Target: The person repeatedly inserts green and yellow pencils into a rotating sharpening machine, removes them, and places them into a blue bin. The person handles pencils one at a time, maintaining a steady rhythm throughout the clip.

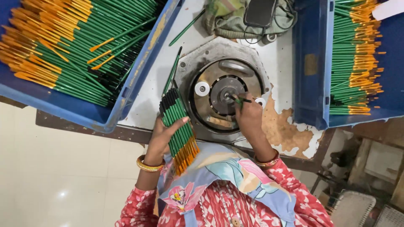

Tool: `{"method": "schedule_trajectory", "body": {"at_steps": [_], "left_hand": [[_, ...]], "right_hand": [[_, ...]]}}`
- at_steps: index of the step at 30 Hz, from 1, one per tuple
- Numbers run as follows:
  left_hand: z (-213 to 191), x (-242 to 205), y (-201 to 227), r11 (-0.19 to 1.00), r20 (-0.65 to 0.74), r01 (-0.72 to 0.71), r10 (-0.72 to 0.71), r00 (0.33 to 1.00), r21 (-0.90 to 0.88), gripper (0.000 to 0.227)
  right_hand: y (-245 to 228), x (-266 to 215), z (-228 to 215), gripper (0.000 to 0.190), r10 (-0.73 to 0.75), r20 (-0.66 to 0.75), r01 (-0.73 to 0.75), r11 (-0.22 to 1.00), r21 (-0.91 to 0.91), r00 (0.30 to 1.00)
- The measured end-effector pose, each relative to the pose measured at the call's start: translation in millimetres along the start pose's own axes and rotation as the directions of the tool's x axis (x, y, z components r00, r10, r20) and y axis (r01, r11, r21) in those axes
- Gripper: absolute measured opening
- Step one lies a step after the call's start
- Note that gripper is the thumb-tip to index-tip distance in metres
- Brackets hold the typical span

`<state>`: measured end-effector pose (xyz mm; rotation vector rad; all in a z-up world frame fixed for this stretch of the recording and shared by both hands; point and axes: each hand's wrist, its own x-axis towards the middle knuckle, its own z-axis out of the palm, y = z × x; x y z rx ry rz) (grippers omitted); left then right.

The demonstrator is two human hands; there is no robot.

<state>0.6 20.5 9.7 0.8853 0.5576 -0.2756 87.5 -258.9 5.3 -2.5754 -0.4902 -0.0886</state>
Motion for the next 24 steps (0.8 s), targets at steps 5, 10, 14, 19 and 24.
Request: {"method": "schedule_trajectory", "body": {"at_steps": [5, 10, 14, 19, 24], "left_hand": [[-7, -7, -9, 0.996, 0.042, -0.046, 0.043, 0.998, 0.070, 0.021], [6, -28, 12, 0.930, 0.119, -0.141, 0.107, 0.987, 0.339, 0.031], [31, -37, 32, 0.753, 0.225, -0.365, 0.288, 0.931, 0.547, 0.044], [22, -13, 15, 0.781, 0.268, -0.372, 0.268, 0.925, 0.503, 0.047], [7, -15, 14, 0.997, -0.031, 0.028, -0.030, 0.999, -0.068, 0.038]], "right_hand": [[-31, 14, -21, 0.024, -0.023, -0.018, 0.024, 0.999, 0.038, 1.000], [-48, 9, -31, 0.013, 0.160, 0.032, -0.164, 0.962, 0.220, 0.987], [-85, 3, -64, 0.013, 0.098, 0.035, -0.104, 0.945, 0.309, 0.995], [-68, 4, -100, 0.023, 0.137, 0.372, -0.243, 0.936, 0.254, 0.918], [-48, -4, -122, 0.012, 0.388, -0.033, -0.371, 0.899, 0.233, 0.921]]}}
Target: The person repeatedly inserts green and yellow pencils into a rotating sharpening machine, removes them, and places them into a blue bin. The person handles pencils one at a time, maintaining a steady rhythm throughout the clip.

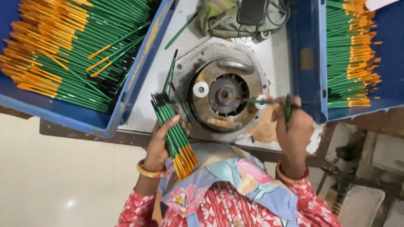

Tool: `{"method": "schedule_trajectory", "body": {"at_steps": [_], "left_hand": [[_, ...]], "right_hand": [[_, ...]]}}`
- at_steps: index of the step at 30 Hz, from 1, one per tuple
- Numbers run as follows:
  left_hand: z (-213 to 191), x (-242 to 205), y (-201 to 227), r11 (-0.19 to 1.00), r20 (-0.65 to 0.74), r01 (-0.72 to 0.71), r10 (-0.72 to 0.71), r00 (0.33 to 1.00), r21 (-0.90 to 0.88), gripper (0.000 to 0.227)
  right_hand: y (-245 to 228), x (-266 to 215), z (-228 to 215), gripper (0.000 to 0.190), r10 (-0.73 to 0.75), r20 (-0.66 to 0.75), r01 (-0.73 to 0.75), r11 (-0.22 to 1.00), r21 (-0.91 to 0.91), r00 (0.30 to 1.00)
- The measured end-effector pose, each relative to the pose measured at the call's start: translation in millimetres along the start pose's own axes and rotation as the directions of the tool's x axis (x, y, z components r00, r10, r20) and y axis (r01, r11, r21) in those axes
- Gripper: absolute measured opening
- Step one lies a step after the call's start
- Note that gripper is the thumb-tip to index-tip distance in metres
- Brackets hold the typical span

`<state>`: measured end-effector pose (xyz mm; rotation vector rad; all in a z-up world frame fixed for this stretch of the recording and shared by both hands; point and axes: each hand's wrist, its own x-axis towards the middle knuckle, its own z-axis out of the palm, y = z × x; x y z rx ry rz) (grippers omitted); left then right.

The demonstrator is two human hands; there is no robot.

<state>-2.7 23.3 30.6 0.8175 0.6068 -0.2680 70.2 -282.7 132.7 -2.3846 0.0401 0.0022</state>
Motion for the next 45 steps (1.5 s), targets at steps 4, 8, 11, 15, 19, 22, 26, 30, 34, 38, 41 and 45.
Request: {"method": "schedule_trajectory", "body": {"at_steps": [4, 8, 11, 15, 19, 22, 26, 30, 34, 38, 41, 45], "left_hand": [[2, 4, -8, 0.978, -0.007, 0.124, -0.127, 0.992, -0.171, 0.038], [-16, 12, -27, 0.997, 0.022, 0.052, -0.051, 0.998, -0.059, 0.034], [-16, 11, -23, 0.999, 0.015, 0.027, -0.027, 1.000, -0.029, 0.029], [-7, 18, -13, 1.000, 0.006, -0.013, 0.013, 1.000, 0.004, 0.026], [-9, 19, -25, 0.997, 0.029, -0.042, 0.040, 0.999, 0.061, 0.020], [-16, 21, -29, 0.986, 0.066, -0.065, 0.055, 0.996, 0.151, 0.020], [-9, 4, -14, 0.972, 0.109, -0.101, 0.079, 0.991, 0.214, 0.020], [16, -12, 12, 0.814, 0.186, -0.300, 0.238, 0.953, 0.498, 0.036], [37, -20, 29, 0.579, 0.408, -0.549, 0.368, 0.836, 0.603, 0.048], [20, 4, 7, 0.727, 0.238, -0.456, 0.389, 0.890, 0.514, 0.042], [11, 3, 2, 0.973, -0.026, -0.122, 0.130, 0.991, 0.194, 0.027], [0, 10, -13, 0.997, -0.034, -0.062, 0.063, 0.997, 0.036, 0.023]], "right_hand": [[28, 12, 50, 0.023, -0.386, 0.134, 0.409, 0.876, -0.256, 0.913], [31, 25, 76, 0.034, -0.368, 0.256, 0.424, 0.878, -0.220, 0.894], [31, 19, 76, 0.035, -0.371, 0.259, 0.418, 0.895, -0.155, 0.892], [50, 20, 95, 0.031, -0.406, 0.166, 0.432, 0.883, -0.181, 0.899], [63, 17, 107, 0.027, -0.358, 0.108, 0.372, 0.912, -0.171, 0.927], [38, 25, 97, 0.026, -0.414, 0.137, 0.433, 0.885, -0.170, 0.900], [36, 15, 94, 0.025, -0.475, 0.156, 0.495, 0.859, -0.133, 0.866], [-19, -4, 73, 0.015, -0.247, 0.174, 0.229, 0.966, 0.118, 0.953], [-38, -4, 59, 0.023, -0.506, 0.369, 0.477, 0.861, 0.173, 0.779], [-6, 4, 22, 0.012, -0.249, 0.275, 0.247, 0.968, 0.045, 0.929], [-8, -1, 9, 0.013, 0.017, 0.000, -0.017, 0.998, -0.058, 1.000], [28, 13, 59, 0.023, -0.298, 0.119, 0.318, 0.922, -0.219, 0.947]]}}
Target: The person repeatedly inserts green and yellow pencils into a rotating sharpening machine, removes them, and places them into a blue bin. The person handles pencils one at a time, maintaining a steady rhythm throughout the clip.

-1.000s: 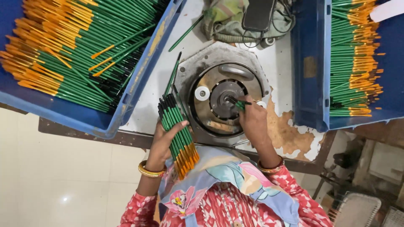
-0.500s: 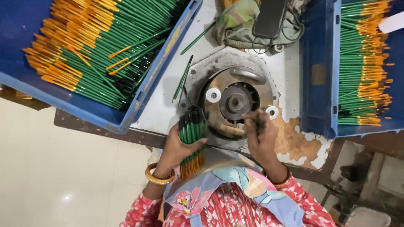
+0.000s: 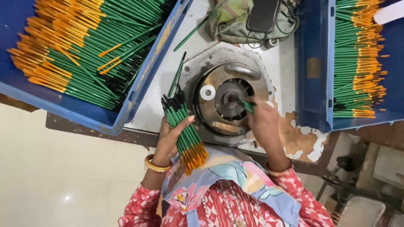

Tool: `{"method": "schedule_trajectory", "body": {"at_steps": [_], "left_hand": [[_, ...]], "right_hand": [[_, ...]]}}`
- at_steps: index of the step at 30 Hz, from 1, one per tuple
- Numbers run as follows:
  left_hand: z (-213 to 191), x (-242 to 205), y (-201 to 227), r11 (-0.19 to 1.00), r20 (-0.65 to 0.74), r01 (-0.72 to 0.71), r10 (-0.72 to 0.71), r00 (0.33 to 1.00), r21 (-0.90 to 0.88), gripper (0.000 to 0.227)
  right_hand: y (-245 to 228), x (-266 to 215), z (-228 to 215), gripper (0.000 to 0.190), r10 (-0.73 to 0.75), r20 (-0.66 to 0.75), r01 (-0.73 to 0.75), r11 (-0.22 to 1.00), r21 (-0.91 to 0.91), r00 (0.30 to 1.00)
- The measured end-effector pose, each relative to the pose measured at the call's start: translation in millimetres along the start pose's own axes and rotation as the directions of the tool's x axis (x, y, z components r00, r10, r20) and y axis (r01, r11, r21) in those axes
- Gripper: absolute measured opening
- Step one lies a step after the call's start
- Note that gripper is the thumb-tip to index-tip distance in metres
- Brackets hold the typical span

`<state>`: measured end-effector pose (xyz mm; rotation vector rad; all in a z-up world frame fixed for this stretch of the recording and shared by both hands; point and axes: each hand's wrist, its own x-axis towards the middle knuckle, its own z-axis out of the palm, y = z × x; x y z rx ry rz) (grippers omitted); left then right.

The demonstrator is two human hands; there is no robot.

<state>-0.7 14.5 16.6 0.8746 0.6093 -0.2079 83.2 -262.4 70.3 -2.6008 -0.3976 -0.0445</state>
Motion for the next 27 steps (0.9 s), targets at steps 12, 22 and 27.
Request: {"method": "schedule_trajectory", "body": {"at_steps": [12, 22, 27], "left_hand": [[6, 16, 29, 0.984, 0.039, 0.003, 0.004, 0.999, -0.176, 0.026], [-11, -2, -10, 0.997, 0.145, 0.066, -0.071, 0.987, 0.040, 0.032], [17, -26, 8, 0.897, 0.234, -0.228, 0.145, 0.961, 0.380, 0.040]], "right_hand": [[8, 4, 37, 0.034, -0.073, -0.016, 0.073, 0.997, 0.017, 0.997], [10, 3, 34, 0.041, 0.034, 0.036, -0.039, 0.991, 0.129, 0.999], [-45, -16, -5, 0.020, 0.098, 0.241, -0.199, 0.874, 0.442, 0.966]]}}
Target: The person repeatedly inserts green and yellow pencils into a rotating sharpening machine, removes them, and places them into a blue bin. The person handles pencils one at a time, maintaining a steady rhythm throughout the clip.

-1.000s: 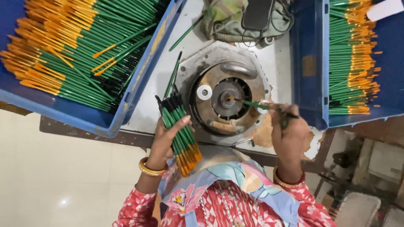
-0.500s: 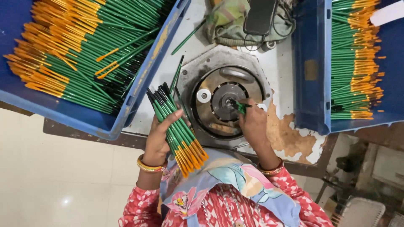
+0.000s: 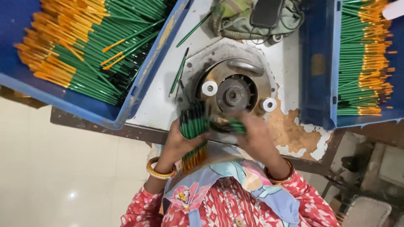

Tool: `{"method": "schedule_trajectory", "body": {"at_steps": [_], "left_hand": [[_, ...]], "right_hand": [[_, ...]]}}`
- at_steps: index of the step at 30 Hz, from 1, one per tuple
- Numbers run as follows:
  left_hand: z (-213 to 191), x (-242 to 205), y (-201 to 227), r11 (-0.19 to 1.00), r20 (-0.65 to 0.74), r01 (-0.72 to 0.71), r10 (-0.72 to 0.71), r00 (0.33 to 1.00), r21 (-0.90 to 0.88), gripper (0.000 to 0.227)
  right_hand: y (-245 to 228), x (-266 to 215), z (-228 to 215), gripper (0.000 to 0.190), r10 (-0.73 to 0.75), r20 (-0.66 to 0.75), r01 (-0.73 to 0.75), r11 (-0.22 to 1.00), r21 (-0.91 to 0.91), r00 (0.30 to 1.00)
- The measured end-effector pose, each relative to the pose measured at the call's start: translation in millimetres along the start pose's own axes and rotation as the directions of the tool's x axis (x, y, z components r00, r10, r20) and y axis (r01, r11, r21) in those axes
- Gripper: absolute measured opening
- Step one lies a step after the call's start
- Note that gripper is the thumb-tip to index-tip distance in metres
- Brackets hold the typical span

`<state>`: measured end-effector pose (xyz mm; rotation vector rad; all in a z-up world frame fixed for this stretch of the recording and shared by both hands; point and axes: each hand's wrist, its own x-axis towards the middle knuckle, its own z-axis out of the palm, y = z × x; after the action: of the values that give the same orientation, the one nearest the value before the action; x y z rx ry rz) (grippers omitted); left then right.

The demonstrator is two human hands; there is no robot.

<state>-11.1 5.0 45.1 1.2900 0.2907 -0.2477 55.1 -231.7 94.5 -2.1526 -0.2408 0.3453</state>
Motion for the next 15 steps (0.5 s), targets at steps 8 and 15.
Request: {"method": "schedule_trajectory", "body": {"at_steps": [8, 15], "left_hand": [[-10, 7, 1, 1.000, -0.063, 0.000, -0.002, 0.998, -0.019, 0.031], [-10, 1, -10, 0.809, 0.028, 0.279, -0.310, 0.950, -0.517, 0.043]], "right_hand": [[-14, -6, -56, 0.014, -0.050, -0.213, 0.004, 0.977, -0.215, 0.976], [45, 12, -14, 0.025, -0.257, -0.201, 0.118, 0.844, -0.523, 0.945]]}}
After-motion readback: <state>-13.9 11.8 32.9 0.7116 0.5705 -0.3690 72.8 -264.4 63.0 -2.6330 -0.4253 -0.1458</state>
